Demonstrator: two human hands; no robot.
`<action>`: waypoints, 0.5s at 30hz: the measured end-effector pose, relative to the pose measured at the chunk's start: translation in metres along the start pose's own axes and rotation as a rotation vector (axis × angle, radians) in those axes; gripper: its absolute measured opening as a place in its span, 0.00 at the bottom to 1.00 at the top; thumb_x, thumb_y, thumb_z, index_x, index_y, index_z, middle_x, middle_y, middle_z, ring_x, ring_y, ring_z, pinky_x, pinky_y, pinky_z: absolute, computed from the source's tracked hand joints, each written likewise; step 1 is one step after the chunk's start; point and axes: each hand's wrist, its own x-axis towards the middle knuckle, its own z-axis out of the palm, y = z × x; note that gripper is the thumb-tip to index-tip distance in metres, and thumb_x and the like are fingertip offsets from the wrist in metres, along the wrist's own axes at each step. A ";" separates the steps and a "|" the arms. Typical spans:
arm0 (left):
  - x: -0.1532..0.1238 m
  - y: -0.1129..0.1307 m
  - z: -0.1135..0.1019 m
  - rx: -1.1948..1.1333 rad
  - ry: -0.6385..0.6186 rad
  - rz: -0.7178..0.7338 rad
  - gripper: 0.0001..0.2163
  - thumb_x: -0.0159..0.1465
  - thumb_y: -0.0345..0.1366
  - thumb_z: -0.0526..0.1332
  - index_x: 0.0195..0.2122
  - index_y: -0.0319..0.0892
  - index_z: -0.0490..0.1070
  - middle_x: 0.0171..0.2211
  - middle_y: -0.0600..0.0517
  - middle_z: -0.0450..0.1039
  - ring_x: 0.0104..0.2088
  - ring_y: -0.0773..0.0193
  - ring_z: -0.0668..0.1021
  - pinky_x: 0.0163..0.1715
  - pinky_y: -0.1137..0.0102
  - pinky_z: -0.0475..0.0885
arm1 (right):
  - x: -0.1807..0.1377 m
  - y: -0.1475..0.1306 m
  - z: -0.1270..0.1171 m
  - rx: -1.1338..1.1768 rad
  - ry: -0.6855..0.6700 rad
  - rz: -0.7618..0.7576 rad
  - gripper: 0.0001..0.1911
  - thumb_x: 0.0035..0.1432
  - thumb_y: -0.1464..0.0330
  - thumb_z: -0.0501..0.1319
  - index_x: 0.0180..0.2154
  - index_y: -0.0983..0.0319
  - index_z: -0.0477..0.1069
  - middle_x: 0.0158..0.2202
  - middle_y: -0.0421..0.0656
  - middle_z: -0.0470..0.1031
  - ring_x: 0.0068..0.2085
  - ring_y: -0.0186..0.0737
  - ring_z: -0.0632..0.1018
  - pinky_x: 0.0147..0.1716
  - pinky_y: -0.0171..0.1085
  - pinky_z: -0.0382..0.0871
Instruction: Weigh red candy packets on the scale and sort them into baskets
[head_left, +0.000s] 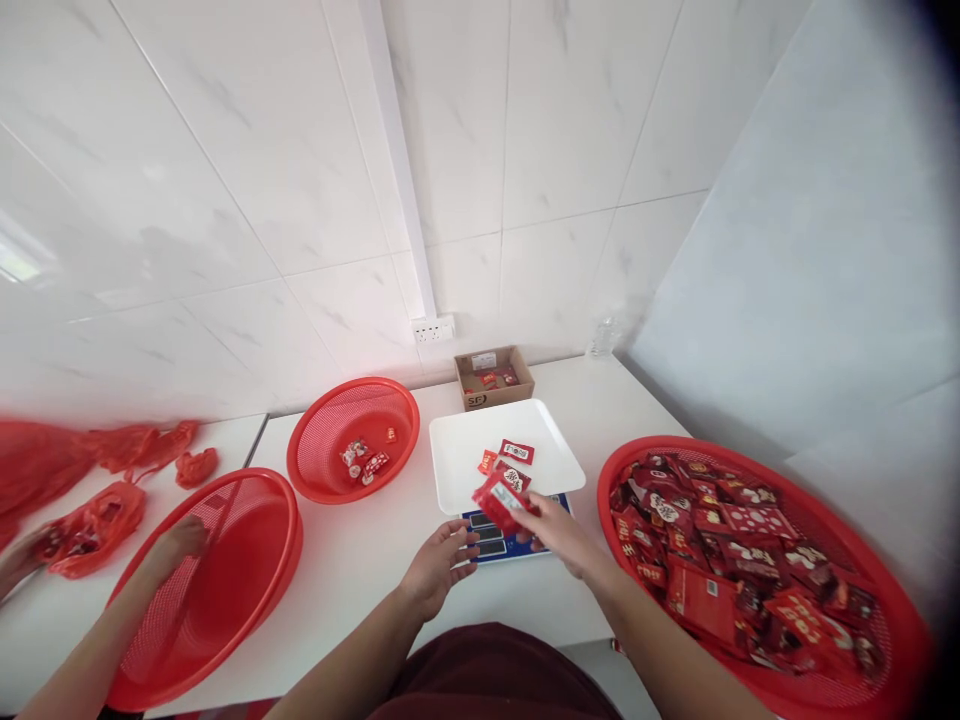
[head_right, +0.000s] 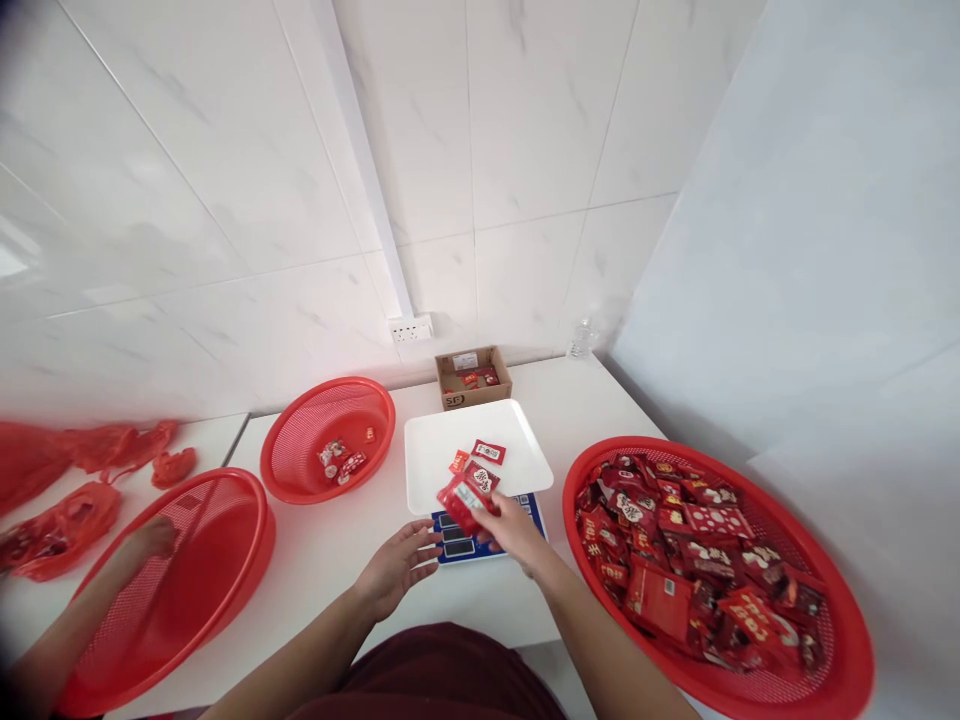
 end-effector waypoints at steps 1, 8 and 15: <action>0.000 0.000 -0.003 -0.002 0.001 -0.009 0.15 0.54 0.41 0.66 0.40 0.42 0.68 0.39 0.49 0.73 0.37 0.64 0.75 0.40 0.67 0.67 | 0.010 -0.006 -0.005 -0.017 0.079 -0.045 0.17 0.51 0.59 0.60 0.43 0.58 0.69 0.32 0.42 0.78 0.30 0.40 0.76 0.26 0.36 0.66; -0.007 -0.002 -0.013 -0.006 -0.020 -0.030 0.14 0.55 0.41 0.64 0.39 0.41 0.67 0.35 0.50 0.73 0.31 0.67 0.75 0.37 0.69 0.67 | 0.078 -0.032 -0.014 -0.305 0.387 -0.393 0.15 0.53 0.66 0.58 0.44 0.52 0.71 0.51 0.38 0.71 0.54 0.45 0.68 0.56 0.46 0.57; -0.009 -0.003 -0.032 -0.019 -0.010 -0.032 0.14 0.55 0.41 0.64 0.39 0.41 0.67 0.34 0.50 0.73 0.30 0.68 0.76 0.35 0.70 0.68 | 0.083 -0.006 -0.012 -0.433 0.363 -0.460 0.14 0.50 0.70 0.58 0.40 0.56 0.75 0.46 0.44 0.74 0.53 0.47 0.69 0.55 0.45 0.57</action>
